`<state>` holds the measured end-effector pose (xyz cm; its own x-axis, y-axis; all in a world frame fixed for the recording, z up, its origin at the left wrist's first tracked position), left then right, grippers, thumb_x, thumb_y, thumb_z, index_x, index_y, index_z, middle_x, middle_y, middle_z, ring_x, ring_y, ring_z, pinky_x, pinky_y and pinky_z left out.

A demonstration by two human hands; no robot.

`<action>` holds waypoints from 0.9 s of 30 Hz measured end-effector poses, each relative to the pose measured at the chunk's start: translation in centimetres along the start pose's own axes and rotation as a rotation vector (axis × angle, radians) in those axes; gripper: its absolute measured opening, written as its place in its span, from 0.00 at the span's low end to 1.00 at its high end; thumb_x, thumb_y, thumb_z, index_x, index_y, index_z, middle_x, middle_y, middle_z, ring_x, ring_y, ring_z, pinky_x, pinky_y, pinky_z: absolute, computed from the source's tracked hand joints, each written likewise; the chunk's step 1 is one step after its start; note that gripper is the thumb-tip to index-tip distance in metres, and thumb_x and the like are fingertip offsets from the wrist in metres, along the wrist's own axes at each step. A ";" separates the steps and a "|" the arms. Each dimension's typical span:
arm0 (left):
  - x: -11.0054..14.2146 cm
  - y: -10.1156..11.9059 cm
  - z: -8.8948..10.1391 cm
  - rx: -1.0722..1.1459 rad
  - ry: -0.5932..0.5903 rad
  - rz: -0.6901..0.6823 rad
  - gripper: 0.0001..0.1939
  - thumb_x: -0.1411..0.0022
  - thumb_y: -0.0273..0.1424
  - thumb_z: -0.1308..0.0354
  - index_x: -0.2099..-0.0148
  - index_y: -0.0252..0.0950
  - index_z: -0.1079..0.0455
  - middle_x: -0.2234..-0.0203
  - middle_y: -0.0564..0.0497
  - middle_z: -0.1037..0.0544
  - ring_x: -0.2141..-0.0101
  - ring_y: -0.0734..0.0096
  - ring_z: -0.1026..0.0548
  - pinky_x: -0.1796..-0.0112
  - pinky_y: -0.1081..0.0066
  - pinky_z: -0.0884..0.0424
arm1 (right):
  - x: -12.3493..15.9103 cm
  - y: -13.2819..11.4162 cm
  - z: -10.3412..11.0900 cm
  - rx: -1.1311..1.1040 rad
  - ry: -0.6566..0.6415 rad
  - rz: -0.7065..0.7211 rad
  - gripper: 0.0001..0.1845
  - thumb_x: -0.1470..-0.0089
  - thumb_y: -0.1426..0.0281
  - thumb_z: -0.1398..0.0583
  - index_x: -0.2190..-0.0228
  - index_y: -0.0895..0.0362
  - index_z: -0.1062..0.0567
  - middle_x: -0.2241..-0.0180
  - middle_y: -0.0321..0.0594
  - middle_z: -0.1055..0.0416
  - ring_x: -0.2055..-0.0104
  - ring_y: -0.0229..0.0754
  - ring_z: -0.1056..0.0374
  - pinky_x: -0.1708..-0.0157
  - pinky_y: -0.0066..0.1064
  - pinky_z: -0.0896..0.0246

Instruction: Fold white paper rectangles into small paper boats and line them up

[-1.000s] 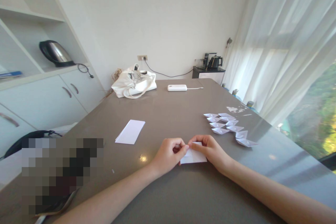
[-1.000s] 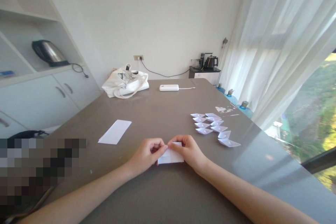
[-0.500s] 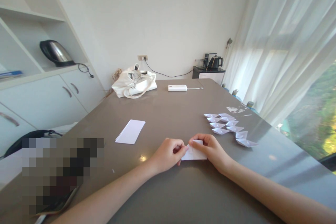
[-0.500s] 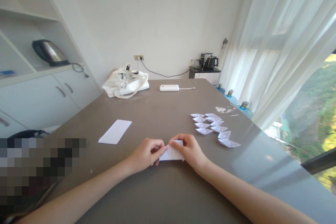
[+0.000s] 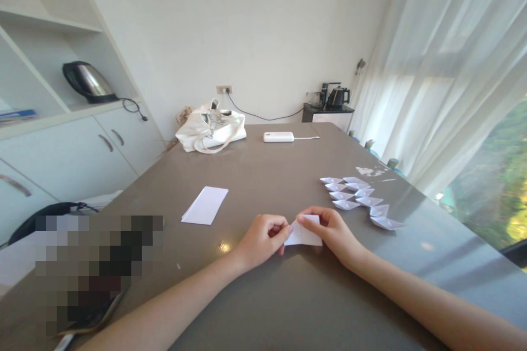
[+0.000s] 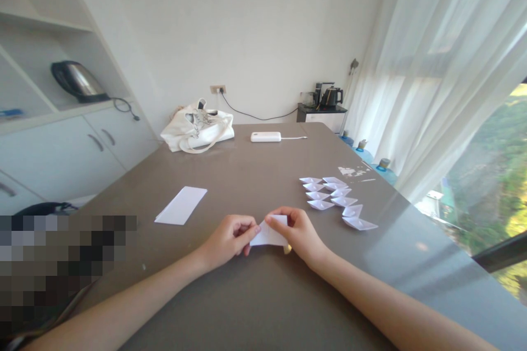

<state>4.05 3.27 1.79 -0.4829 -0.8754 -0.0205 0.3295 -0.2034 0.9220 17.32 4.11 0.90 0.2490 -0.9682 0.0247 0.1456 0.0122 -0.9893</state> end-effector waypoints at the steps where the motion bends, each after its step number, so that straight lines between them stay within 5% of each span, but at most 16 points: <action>1: 0.0 0.0 0.1 0.006 0.018 -0.008 0.18 0.39 0.39 0.50 0.78 0.35 0.40 0.87 0.56 0.33 0.85 0.80 0.38 0.78 0.78 0.42 | 0.0 -0.1 -0.1 -0.030 -0.018 -0.010 0.21 0.54 0.54 0.38 0.70 0.61 0.25 0.76 0.38 0.29 0.76 0.36 0.36 0.78 0.25 0.45; 18: 0.1 0.5 0.2 0.032 0.097 -0.098 0.14 0.39 0.39 0.49 0.71 0.34 0.37 0.82 0.56 0.33 0.80 0.78 0.35 0.77 0.79 0.40 | 0.1 0.6 -1.3 -0.035 -0.183 -0.082 0.19 0.57 0.57 0.35 0.74 0.62 0.28 0.83 0.33 0.34 0.83 0.31 0.40 0.84 0.22 0.42; 27: -0.3 -0.5 -0.2 0.236 0.031 -0.006 0.15 0.40 0.41 0.47 0.71 0.34 0.39 0.81 0.56 0.35 0.80 0.77 0.35 0.79 0.78 0.39 | 0.2 -0.3 0.2 -0.047 0.066 0.101 0.17 0.53 0.58 0.37 0.68 0.58 0.32 0.77 0.34 0.31 0.78 0.34 0.36 0.81 0.23 0.42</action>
Point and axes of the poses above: each hand's wrist, its own x-axis away from the middle knuckle, its own z-axis out of the back of the hand, y = z × x, the point moved 7 cm from there along -x, towards the middle knuckle
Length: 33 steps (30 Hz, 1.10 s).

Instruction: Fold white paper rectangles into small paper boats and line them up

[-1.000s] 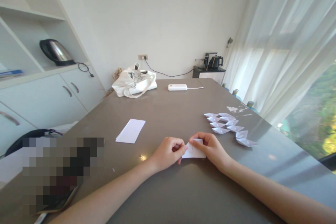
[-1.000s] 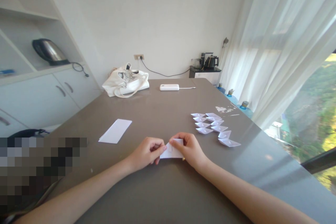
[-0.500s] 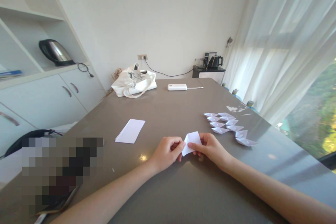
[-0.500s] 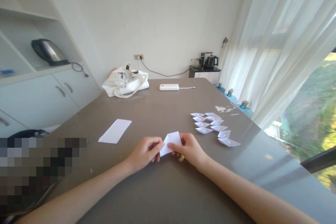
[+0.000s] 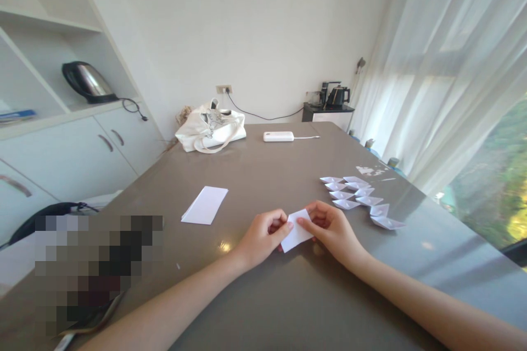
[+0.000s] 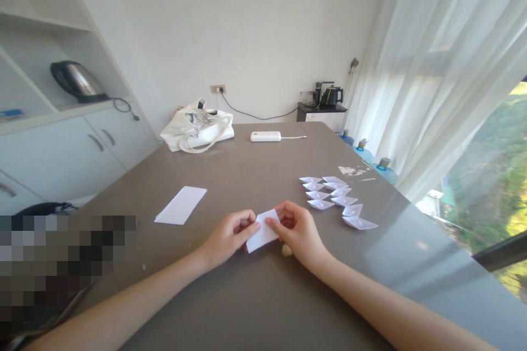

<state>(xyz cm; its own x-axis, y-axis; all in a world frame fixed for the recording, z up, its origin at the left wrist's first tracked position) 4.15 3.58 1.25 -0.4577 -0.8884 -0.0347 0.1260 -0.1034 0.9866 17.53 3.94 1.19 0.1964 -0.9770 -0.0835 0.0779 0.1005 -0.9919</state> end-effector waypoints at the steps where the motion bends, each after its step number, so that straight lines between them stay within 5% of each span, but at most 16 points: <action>1: 0.0 -0.1 -0.1 0.005 -0.006 0.011 0.15 0.40 0.41 0.48 0.70 0.34 0.38 0.81 0.56 0.34 0.81 0.77 0.35 0.80 0.78 0.38 | 0.1 -0.1 0.1 0.019 0.014 0.021 0.17 0.52 0.59 0.37 0.66 0.58 0.32 0.78 0.34 0.31 0.79 0.34 0.37 0.82 0.23 0.43; 8: -0.2 -0.3 -0.5 0.007 -0.037 0.007 0.16 0.39 0.42 0.48 0.71 0.34 0.38 0.81 0.56 0.35 0.80 0.77 0.35 0.80 0.78 0.39 | 0.5 -0.8 0.1 0.059 0.033 0.071 0.19 0.49 0.61 0.38 0.57 0.58 0.32 0.75 0.37 0.27 0.76 0.36 0.33 0.77 0.25 0.39; 13: -0.1 -0.1 -0.3 -0.041 -0.029 -0.021 0.17 0.39 0.41 0.48 0.74 0.34 0.40 0.82 0.56 0.36 0.80 0.78 0.37 0.79 0.78 0.41 | 0.5 -0.2 -0.3 0.057 0.004 0.025 0.14 0.49 0.60 0.39 0.69 0.59 0.31 0.75 0.40 0.26 0.76 0.38 0.31 0.78 0.26 0.39; 18: -0.1 0.1 -0.3 -0.035 -0.023 -0.025 0.19 0.38 0.43 0.51 0.74 0.34 0.38 0.83 0.57 0.37 0.80 0.78 0.37 0.78 0.77 0.42 | 1.2 -2.4 0.1 0.422 0.068 0.323 0.04 0.47 0.71 0.42 0.70 0.57 0.26 0.73 0.38 0.27 0.72 0.38 0.31 0.73 0.27 0.38; 23: -0.1 0.1 -0.2 -0.008 0.003 -0.031 0.19 0.38 0.45 0.50 0.71 0.33 0.35 0.82 0.57 0.38 0.81 0.78 0.39 0.79 0.78 0.43 | 2.1 -3.8 -0.7 0.598 -0.020 0.538 0.08 0.47 0.76 0.44 0.67 0.56 0.26 0.67 0.39 0.27 0.68 0.37 0.31 0.69 0.25 0.38; 29: -0.2 -0.2 0.2 0.004 0.042 -0.047 0.20 0.38 0.45 0.50 0.69 0.32 0.34 0.81 0.57 0.37 0.82 0.80 0.40 0.80 0.78 0.44 | 2.3 -4.8 -1.1 0.537 -0.068 0.562 0.08 0.45 0.72 0.42 0.63 0.56 0.25 0.64 0.42 0.26 0.64 0.39 0.30 0.63 0.28 0.36; 33: -0.2 -0.5 0.4 -0.009 0.055 -0.035 0.20 0.38 0.46 0.50 0.67 0.32 0.33 0.82 0.57 0.38 0.83 0.80 0.40 0.81 0.78 0.44 | 1.7 -3.9 -0.7 0.428 -0.033 0.450 0.08 0.44 0.70 0.42 0.68 0.57 0.23 0.67 0.43 0.26 0.66 0.39 0.30 0.66 0.28 0.34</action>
Point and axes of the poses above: each hand's wrist, its own x-axis away from the middle knuckle, its own z-axis out of the back of the hand, y = z × x, the point moved 7 cm from there along -x, towards the middle knuckle
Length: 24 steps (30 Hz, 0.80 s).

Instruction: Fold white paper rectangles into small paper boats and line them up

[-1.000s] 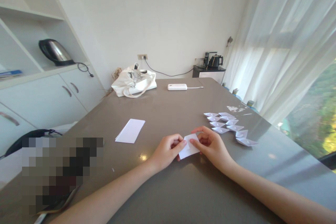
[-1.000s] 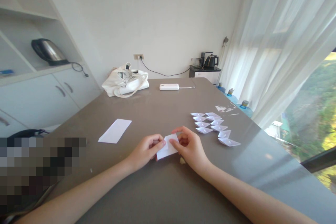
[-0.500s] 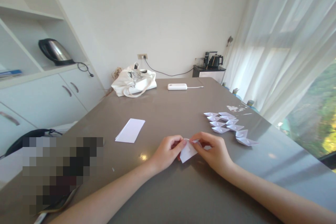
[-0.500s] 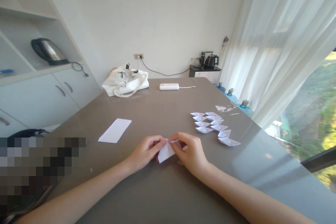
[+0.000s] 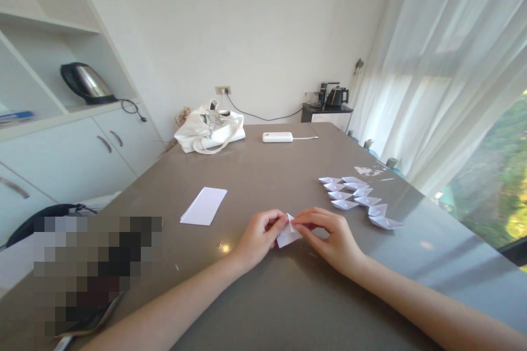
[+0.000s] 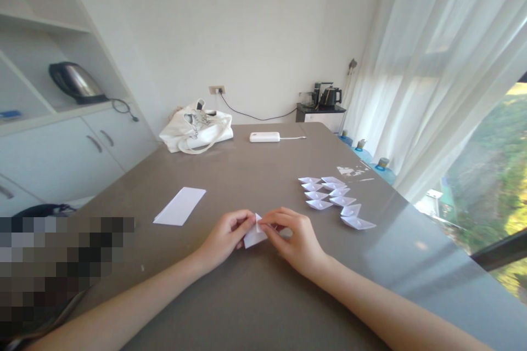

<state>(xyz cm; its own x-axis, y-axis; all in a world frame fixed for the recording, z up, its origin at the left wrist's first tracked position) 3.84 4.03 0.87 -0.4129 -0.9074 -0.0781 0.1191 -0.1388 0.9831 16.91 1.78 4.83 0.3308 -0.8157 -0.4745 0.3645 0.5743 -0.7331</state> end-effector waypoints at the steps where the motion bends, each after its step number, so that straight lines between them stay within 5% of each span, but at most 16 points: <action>1: 0.0 0.0 0.0 -0.004 0.001 0.004 0.20 0.38 0.46 0.50 0.67 0.32 0.32 0.82 0.57 0.37 0.83 0.80 0.40 0.81 0.79 0.44 | 0.0 0.6 -0.1 -0.036 0.008 -0.049 0.08 0.45 0.69 0.42 0.68 0.57 0.23 0.67 0.43 0.26 0.66 0.39 0.29 0.67 0.28 0.34; 17: 0.2 1.2 0.1 -0.051 0.024 -0.086 0.16 0.39 0.41 0.47 0.69 0.32 0.31 0.77 0.52 0.30 0.74 0.74 0.33 0.72 0.76 0.39 | 0.2 3.2 -1.8 -0.496 -0.077 -0.424 0.17 0.50 0.58 0.38 0.66 0.59 0.30 0.71 0.39 0.27 0.69 0.38 0.30 0.69 0.28 0.34; 24: 0.1 1.1 0.3 -0.055 0.044 -0.084 0.16 0.39 0.40 0.47 0.69 0.32 0.31 0.78 0.53 0.30 0.75 0.75 0.34 0.73 0.76 0.40 | 0.4 3.6 -2.4 -0.408 -0.182 -0.504 0.23 0.51 0.52 0.40 0.74 0.62 0.26 0.80 0.38 0.28 0.78 0.34 0.32 0.76 0.25 0.37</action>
Point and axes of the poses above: each hand's wrist, its own x-axis away from the middle knuckle, its own z-axis out of the back of the hand, y = z × x, the point moved 7 cm from there along -x, towards the middle knuckle
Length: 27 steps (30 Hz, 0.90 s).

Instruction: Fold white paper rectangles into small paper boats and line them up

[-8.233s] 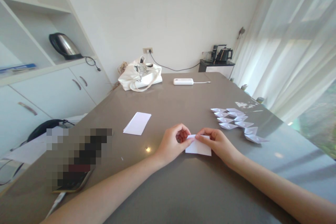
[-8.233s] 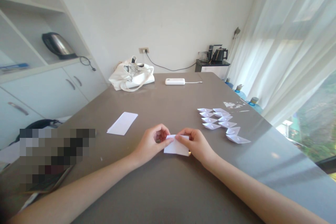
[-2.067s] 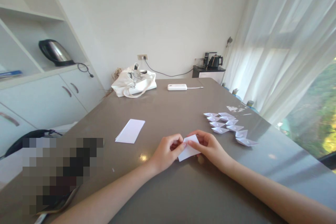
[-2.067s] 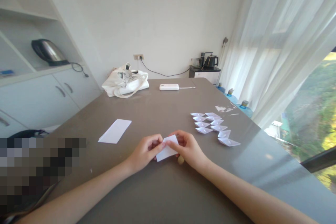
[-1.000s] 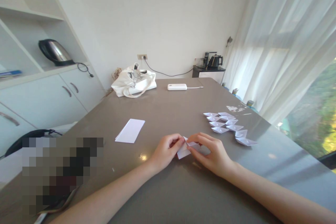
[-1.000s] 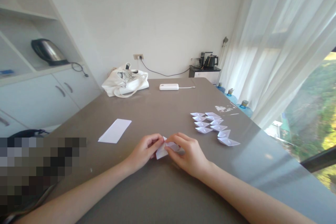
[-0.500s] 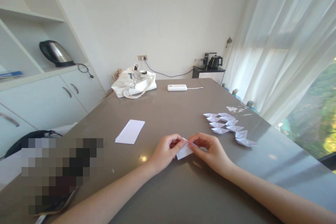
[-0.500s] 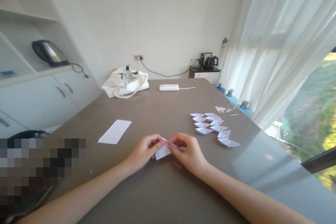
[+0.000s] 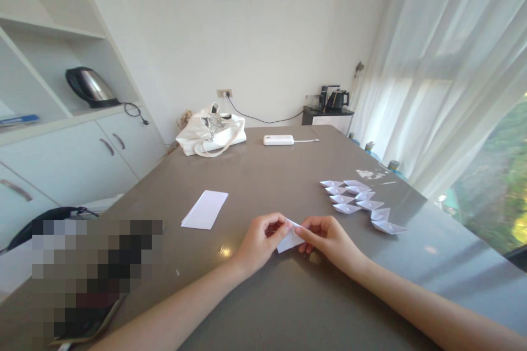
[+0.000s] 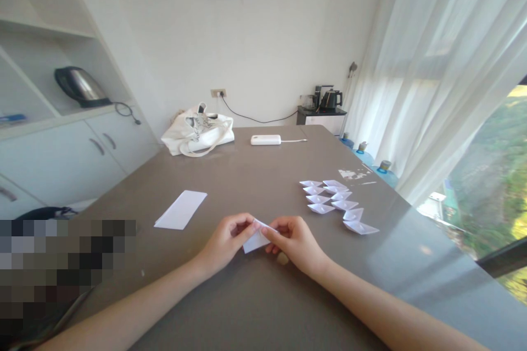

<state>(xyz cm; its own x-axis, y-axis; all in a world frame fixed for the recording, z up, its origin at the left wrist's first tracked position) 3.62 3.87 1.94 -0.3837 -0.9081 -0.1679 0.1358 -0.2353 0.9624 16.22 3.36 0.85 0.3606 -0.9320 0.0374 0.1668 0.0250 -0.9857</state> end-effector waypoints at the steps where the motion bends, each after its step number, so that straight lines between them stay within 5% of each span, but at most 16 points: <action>1: 0.0 -0.1 0.0 0.001 0.000 0.005 0.16 0.39 0.40 0.47 0.70 0.32 0.31 0.78 0.53 0.31 0.75 0.75 0.35 0.73 0.76 0.40 | 0.0 0.0 0.1 0.005 0.006 -0.004 0.23 0.51 0.52 0.40 0.74 0.62 0.26 0.80 0.38 0.28 0.79 0.34 0.33 0.77 0.24 0.38; 27: -0.3 -0.6 0.6 0.048 0.054 0.092 0.14 0.44 0.39 0.42 0.68 0.31 0.29 0.77 0.51 0.27 0.75 0.74 0.31 0.72 0.75 0.36 | 0.1 0.5 0.8 0.181 0.093 0.061 0.13 0.52 0.62 0.39 0.76 0.61 0.27 0.81 0.35 0.31 0.79 0.36 0.36 0.82 0.23 0.44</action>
<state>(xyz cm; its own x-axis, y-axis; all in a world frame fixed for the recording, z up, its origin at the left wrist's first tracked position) 3.10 4.50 1.50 -0.3213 -0.9429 -0.0881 0.1239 -0.1341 0.9832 17.04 3.57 0.51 0.2902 -0.9559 -0.0447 0.3127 0.1388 -0.9397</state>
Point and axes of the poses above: each hand's wrist, its own x-axis away from the middle knuckle, its own z-axis out of the back of the hand, y = z × x, the point moved 7 cm from there along -x, towards the middle knuckle
